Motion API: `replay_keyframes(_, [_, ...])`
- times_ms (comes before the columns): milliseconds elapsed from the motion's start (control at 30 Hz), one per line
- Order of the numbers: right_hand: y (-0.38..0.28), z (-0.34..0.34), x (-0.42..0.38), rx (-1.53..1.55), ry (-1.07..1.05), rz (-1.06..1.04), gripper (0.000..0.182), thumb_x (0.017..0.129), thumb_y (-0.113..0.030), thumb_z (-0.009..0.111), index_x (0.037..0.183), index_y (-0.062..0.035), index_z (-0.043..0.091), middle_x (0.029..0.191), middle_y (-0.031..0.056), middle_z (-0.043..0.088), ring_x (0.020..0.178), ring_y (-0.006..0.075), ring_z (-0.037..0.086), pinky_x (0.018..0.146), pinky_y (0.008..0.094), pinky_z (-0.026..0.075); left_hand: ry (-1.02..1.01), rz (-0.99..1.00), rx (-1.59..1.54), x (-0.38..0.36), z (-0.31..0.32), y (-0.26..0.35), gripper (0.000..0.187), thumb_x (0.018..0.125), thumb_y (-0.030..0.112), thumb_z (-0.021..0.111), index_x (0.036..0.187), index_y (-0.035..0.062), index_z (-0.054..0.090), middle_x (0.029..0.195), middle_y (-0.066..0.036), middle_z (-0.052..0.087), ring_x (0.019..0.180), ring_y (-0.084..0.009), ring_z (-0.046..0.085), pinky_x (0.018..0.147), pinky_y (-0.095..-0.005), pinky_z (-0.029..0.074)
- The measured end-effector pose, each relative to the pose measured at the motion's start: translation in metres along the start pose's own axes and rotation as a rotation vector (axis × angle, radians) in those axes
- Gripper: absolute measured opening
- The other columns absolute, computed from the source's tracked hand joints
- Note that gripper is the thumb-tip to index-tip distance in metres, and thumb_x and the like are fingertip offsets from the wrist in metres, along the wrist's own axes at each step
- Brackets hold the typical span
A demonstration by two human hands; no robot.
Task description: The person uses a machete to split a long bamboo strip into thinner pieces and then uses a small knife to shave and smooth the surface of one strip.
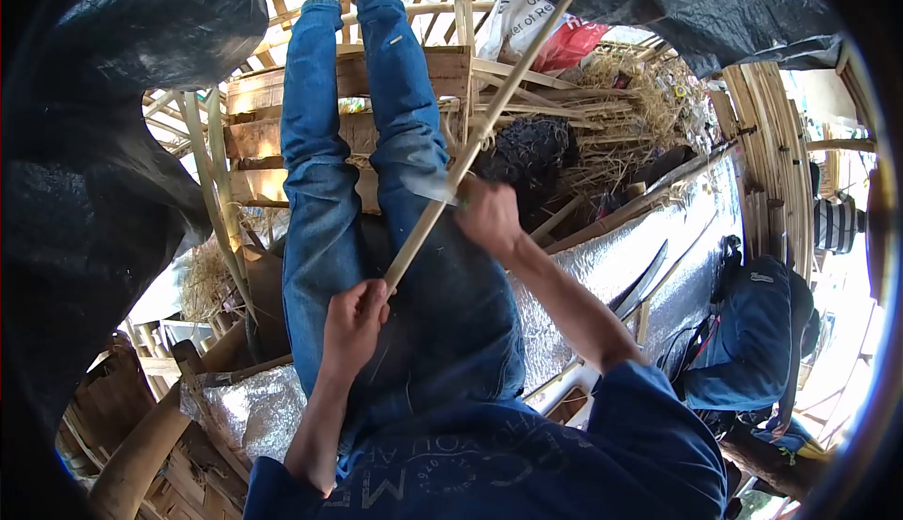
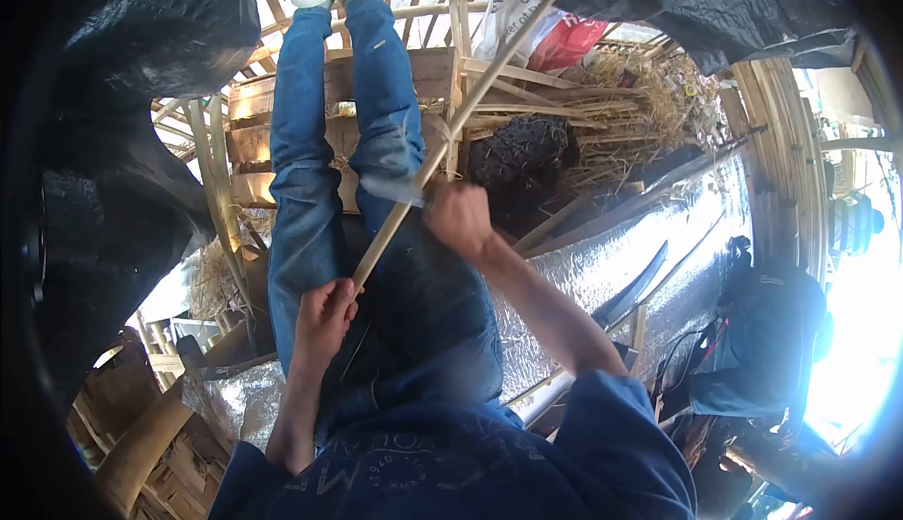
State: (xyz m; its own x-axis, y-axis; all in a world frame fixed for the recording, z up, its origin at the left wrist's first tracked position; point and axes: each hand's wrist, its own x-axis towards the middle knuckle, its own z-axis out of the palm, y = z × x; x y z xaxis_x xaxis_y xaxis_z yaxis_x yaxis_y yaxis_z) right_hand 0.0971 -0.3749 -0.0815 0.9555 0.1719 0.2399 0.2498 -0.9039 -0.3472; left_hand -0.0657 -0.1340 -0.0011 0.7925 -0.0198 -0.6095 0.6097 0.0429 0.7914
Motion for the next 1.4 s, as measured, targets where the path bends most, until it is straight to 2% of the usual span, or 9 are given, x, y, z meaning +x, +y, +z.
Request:
replay_keyframes(200, [-0.01, -0.014, 0.004, -0.005, -0.085, 0.24, 0.011, 0.075, -0.012, 0.058, 0.077, -0.0039, 0.065, 0.066, 0.0221, 0.063, 0.062, 0.038, 0.065, 0.059, 0.0472, 0.052, 0.061, 0.157, 0.192, 0.008, 0.006, -0.006, 0.027, 0.098, 0.02, 0.052, 0.09, -0.0029, 0.065, 0.058, 0.002, 0.05, 0.054, -0.0032, 0.043, 0.05, -0.0231, 0.032])
replay_keyframes(267, [-0.026, -0.008, -0.028, 0.074, -0.104, -0.175, 0.011, 0.083, -0.009, 0.056, 0.077, -0.0024, 0.061, 0.061, 0.0222, 0.061, 0.052, 0.0351, 0.063, 0.045, 0.0425, 0.049, 0.027, 0.057, 0.075, -0.003, 0.004, -0.002, 0.027, 0.097, 0.02, 0.053, 0.089, -0.0031, 0.064, 0.058, 0.001, 0.049, 0.054, -0.0041, 0.044, 0.051, -0.0238, 0.033])
replay_keyframes(667, [0.032, -0.023, 0.006, -0.131, -0.028, 0.022, 0.01, 0.083, -0.014, 0.056, 0.084, -0.0052, 0.062, 0.066, 0.0173, 0.065, 0.055, 0.0337, 0.064, 0.049, 0.0414, 0.052, 0.03, 0.049, 0.142, -0.015, -0.002, -0.013, 0.025, 0.098, 0.019, 0.052, 0.093, -0.0019, 0.065, 0.06, 0.003, 0.05, 0.052, -0.0017, 0.041, 0.047, -0.0204, 0.03])
replay_keyframes(867, [-0.044, -0.028, -0.048, 0.126, -0.146, -0.067, 0.031, 0.09, -0.019, 0.055, 0.064, -0.0034, 0.06, 0.054, 0.0208, 0.057, 0.052, 0.0379, 0.061, 0.049, 0.0446, 0.05, 0.036, -0.008, 0.004, -0.026, -0.005, 0.0, 0.024, 0.098, 0.019, 0.051, 0.094, -0.0016, 0.064, 0.062, 0.004, 0.05, 0.051, -0.0008, 0.038, 0.046, -0.0197, 0.027])
replay_keyframes(1000, [-0.02, -0.05, -0.027, 0.541, -0.112, 0.188, 0.032, 0.088, -0.016, 0.061, 0.064, 0.0016, 0.049, 0.051, 0.0192, 0.049, 0.044, 0.0205, 0.047, 0.047, 0.0377, 0.04, 0.012, -0.042, 0.043, -0.041, -0.014, 0.0, 0.023, 0.098, 0.019, 0.052, 0.093, -0.001, 0.063, 0.061, 0.004, 0.049, 0.051, -0.0013, 0.037, 0.046, -0.0213, 0.026])
replay_keyframes(1033, [-0.009, -0.06, -0.026, 0.519, -0.166, 0.143, 0.029, 0.089, -0.017, 0.062, 0.072, -0.0016, 0.046, 0.058, 0.0026, 0.042, 0.055, 0.0089, 0.041, 0.048, 0.0297, 0.032, 0.014, -0.045, 0.048, -0.046, -0.019, 0.0, 0.023, 0.098, 0.019, 0.052, 0.093, -0.001, 0.063, 0.061, 0.004, 0.049, 0.051, -0.0013, 0.037, 0.046, -0.0213, 0.026])
replay_keyframes(1167, [0.011, -0.063, -0.042, 0.7, -0.085, 0.239, 0.026, 0.088, -0.019, 0.064, 0.081, -0.0047, 0.043, 0.065, -0.0034, 0.043, 0.054, 0.0071, 0.039, 0.048, 0.0276, 0.031, 0.089, -0.005, 0.398, -0.079, -0.042, 0.002, 0.03, 0.096, 0.026, 0.055, 0.084, -0.0003, 0.058, 0.055, -0.002, 0.048, 0.049, -0.0072, 0.043, 0.046, -0.0274, 0.03])
replay_keyframes(1233, [-0.003, -0.078, -0.047, 1.075, -0.085, 0.596, 0.019, 0.092, -0.019, 0.061, 0.093, -0.0053, 0.048, 0.069, -0.0045, 0.045, 0.053, 0.0041, 0.038, 0.047, 0.0225, 0.03, 0.206, 0.1, 0.713, -0.086, -0.046, 0.001, 0.041, 0.094, 0.036, 0.058, 0.072, 0.0019, 0.051, 0.05, -0.011, 0.047, 0.043, -0.0215, 0.05, 0.045, -0.035, 0.035])
replay_keyframes(1400, [-0.011, -0.065, -0.072, 0.848, -0.031, 0.496, 0.019, 0.1, -0.02, 0.049, 0.108, -0.004, 0.055, 0.065, -0.0036, 0.048, 0.053, 0.0008, 0.041, 0.046, 0.0176, 0.03, 0.119, 0.103, 0.954, -0.065, -0.055, 0.006, 0.044, 0.094, 0.039, 0.056, 0.067, 0.0043, 0.048, 0.047, -0.012, 0.049, 0.044, -0.0328, 0.055, 0.045, -0.0407, 0.038])
